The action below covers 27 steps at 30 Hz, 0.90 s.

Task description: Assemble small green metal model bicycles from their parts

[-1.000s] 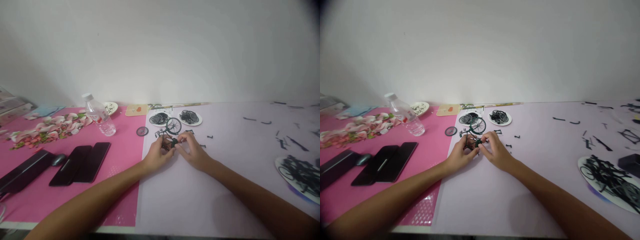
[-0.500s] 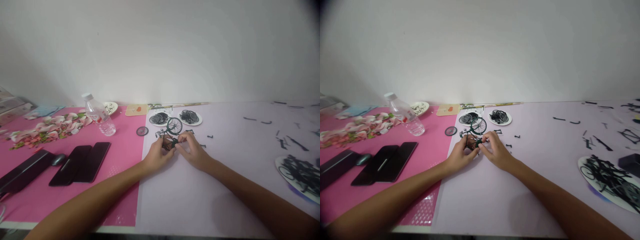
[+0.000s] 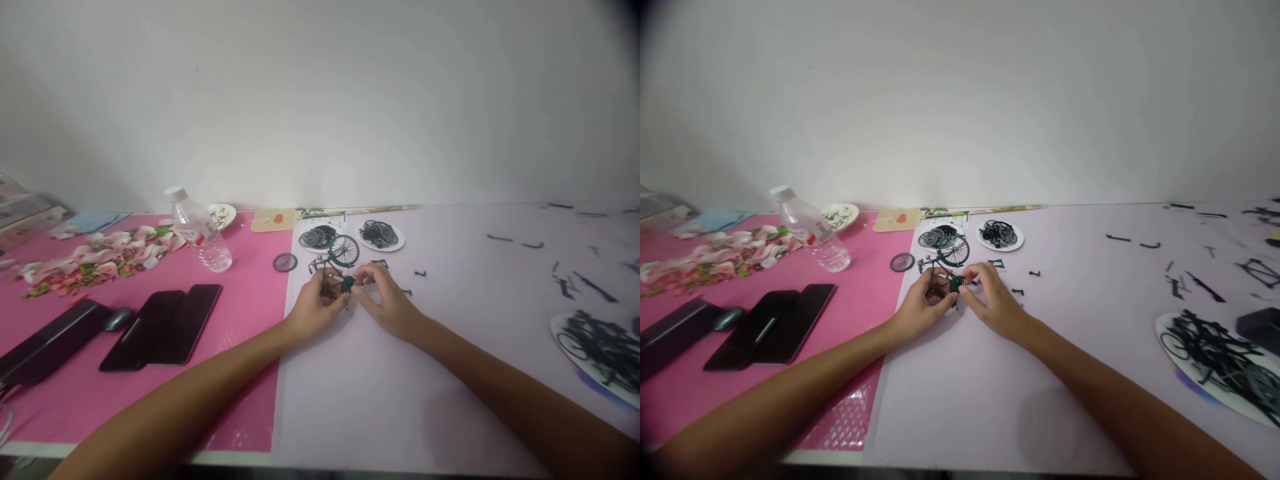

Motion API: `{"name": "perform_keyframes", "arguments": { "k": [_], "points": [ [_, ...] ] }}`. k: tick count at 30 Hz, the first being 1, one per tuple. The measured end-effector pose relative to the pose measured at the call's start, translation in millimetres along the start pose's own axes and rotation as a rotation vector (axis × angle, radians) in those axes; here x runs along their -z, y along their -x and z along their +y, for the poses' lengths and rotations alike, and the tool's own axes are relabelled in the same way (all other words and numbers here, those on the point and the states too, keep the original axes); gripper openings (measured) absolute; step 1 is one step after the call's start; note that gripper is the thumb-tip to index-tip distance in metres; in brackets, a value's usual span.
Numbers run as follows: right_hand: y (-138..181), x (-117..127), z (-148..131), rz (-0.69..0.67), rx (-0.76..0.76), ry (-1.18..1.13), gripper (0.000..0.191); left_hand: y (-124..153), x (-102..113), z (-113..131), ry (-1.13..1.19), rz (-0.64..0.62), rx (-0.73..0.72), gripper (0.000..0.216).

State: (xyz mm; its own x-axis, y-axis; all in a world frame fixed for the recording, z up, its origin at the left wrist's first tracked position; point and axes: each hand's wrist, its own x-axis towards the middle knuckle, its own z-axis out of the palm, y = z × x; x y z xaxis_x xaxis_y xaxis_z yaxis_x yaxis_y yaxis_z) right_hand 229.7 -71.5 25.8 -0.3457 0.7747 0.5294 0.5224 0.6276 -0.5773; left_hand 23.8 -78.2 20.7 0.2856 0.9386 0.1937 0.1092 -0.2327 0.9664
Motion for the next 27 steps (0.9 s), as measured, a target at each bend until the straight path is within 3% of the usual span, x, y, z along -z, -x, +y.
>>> {"name": "perform_keyframes", "arguments": {
  "k": [8,21,27],
  "points": [
    [-3.7,2.1,-0.6,-0.034,0.045,0.013,0.022,-4.6,1.8,-5.6,0.149,-0.027,0.039,0.04],
    [-3.7,1.9,-0.4,-0.022,0.041,0.024,0.019,-6.5,1.8,-11.1,0.207,-0.035,0.044,0.039],
    [-3.4,7.9,-3.5,-0.034,0.01,0.047,0.011,-7.4,2.0,-16.3,0.162,0.042,0.033,0.039]
  ]
}}
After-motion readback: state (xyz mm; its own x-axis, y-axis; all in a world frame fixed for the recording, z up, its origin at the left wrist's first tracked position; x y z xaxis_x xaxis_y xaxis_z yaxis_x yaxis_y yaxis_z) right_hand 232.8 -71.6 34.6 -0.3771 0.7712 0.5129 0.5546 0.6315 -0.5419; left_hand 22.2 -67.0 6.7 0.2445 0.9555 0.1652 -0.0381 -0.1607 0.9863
